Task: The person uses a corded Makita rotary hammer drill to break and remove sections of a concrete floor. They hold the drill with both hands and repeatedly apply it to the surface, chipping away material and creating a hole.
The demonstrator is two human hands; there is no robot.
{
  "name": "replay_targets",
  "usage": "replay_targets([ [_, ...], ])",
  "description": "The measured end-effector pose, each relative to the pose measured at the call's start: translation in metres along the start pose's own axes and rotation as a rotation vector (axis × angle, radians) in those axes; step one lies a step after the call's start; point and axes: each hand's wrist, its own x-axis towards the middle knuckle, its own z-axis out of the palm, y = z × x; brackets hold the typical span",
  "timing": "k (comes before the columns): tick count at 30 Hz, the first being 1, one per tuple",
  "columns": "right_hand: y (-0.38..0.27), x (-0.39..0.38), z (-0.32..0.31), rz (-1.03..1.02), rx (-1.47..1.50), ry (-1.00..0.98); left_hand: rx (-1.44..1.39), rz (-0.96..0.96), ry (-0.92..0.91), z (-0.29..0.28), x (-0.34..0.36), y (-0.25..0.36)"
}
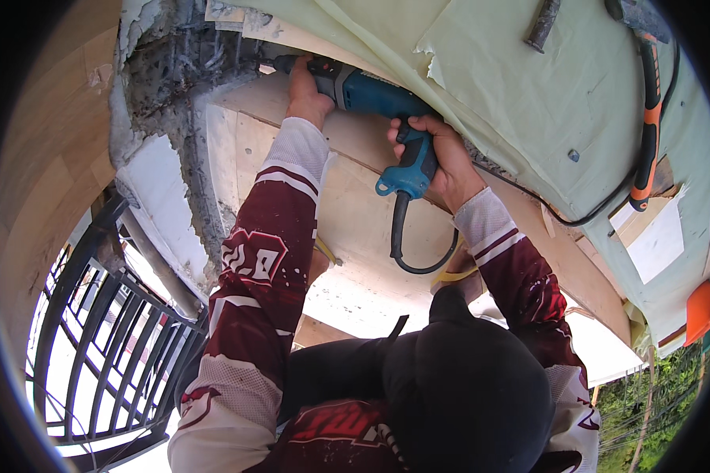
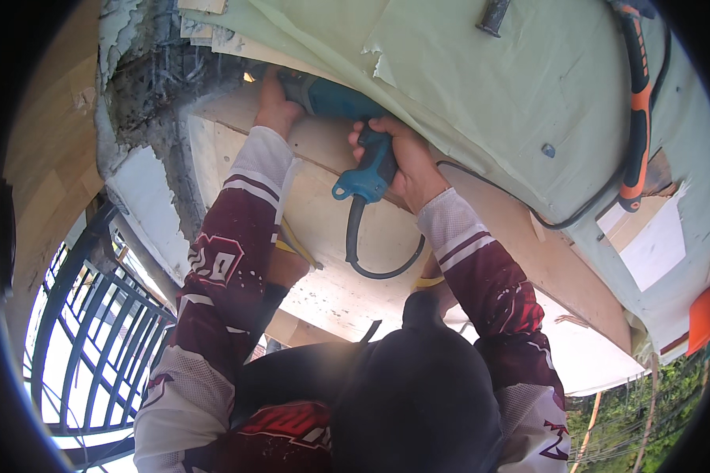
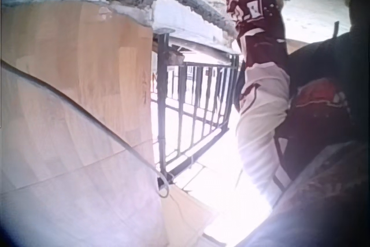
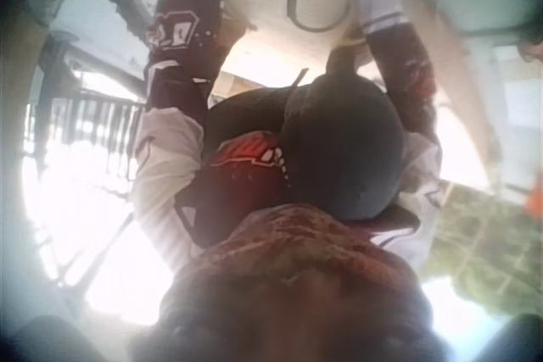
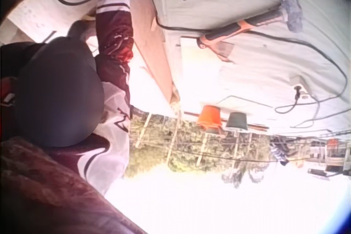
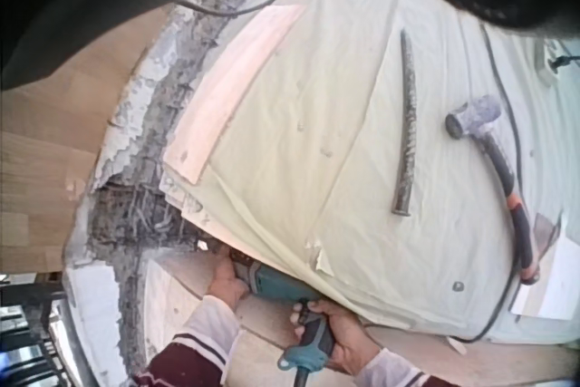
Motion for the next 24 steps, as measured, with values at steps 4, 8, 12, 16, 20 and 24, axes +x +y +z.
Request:
replay_targets([
  [4, 0.010, -0.006, 0.032, 0.021, -0.117, 0.101, 0.022, 0.035, 0.022, -0.002, -0.006, 0.015],
  [8, 0.024, -0.007, 0.068, -0.082, -0.172, 0.114, -0.051, 0.008, 0.003, -0.008, -0.005, 0.043],
  [12, 0.039, -0.019, 0.083, -0.142, -0.182, 0.151, -0.099, 0.012, -0.073, -0.015, -0.009, 0.049],
  [16, 0.049, -0.023, 0.098, -0.142, -0.166, 0.182, -0.104, -0.003, 0.013, -0.016, -0.013, 0.056],
  [20, 0.055, -0.023, 0.115, -0.176, -0.174, 0.183, -0.062, 0.011, -0.016, -0.020, -0.014, 0.072],
  [24, 0.059, -0.024, 0.120, -0.243, -0.198, 0.174, -0.067, -0.031, -0.086, -0.024, -0.010, 0.077],
])
